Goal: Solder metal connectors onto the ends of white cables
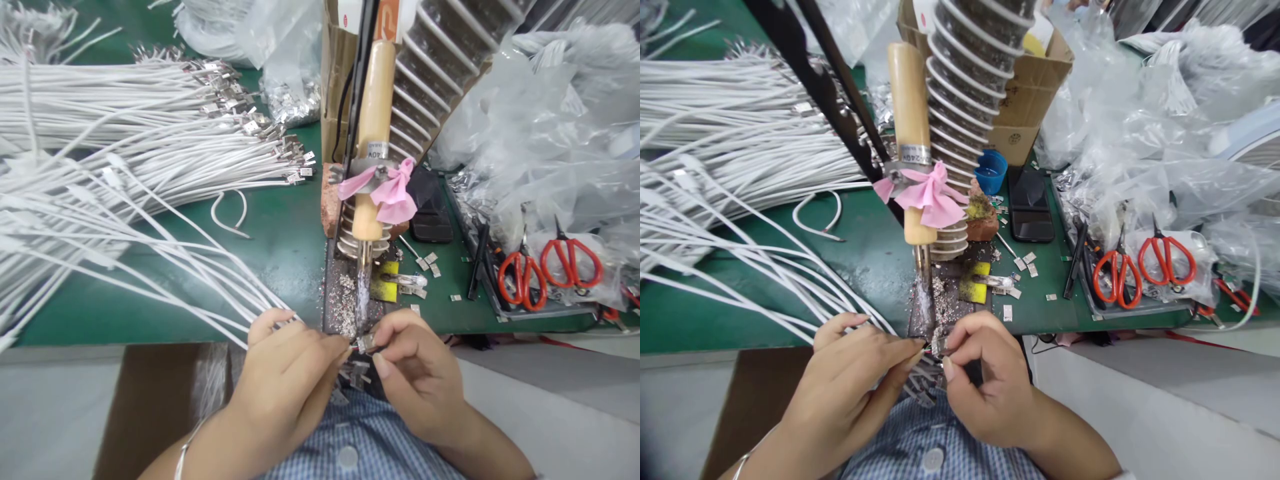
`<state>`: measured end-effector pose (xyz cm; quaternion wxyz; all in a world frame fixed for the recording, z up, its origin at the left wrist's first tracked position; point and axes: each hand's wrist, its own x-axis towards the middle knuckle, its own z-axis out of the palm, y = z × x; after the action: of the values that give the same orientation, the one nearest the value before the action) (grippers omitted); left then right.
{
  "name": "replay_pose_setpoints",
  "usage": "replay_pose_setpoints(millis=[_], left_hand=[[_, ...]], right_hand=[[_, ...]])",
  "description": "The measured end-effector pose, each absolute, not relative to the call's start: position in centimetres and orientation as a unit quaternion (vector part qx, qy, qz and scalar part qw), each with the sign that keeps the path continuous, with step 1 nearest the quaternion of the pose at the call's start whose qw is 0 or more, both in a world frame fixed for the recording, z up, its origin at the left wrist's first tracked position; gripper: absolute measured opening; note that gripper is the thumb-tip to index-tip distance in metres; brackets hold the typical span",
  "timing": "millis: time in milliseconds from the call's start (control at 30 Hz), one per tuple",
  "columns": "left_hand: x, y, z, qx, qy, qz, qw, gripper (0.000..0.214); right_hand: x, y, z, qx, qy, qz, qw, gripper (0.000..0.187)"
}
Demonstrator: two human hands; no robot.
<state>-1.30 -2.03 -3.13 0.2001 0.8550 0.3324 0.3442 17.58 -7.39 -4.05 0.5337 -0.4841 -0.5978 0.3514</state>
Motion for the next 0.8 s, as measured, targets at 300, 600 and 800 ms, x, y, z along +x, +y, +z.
replay_pose_setpoints(millis=[300,600,800], left_hand=[[-1.4,-2.1,-2.9,0.849,0.337,0.346,0.215,0.020],[-1.8,-2.0,-2.5,0.856,0.311,0.336,0.240,0.018],[-3.7,-3.4,-2.0,0.874,0.240,0.312,0.285,0.021]], right_hand=[[17.9,-7.8,-4.2,-0.474,-0.618,0.350,0.520,0.023],[18.4,-8.6,-4.7,-0.448,-0.629,0.367,0.518,0.022],[19.3,-9.8,-5.5,-0.445,-0.546,0.404,0.583,0.014]])
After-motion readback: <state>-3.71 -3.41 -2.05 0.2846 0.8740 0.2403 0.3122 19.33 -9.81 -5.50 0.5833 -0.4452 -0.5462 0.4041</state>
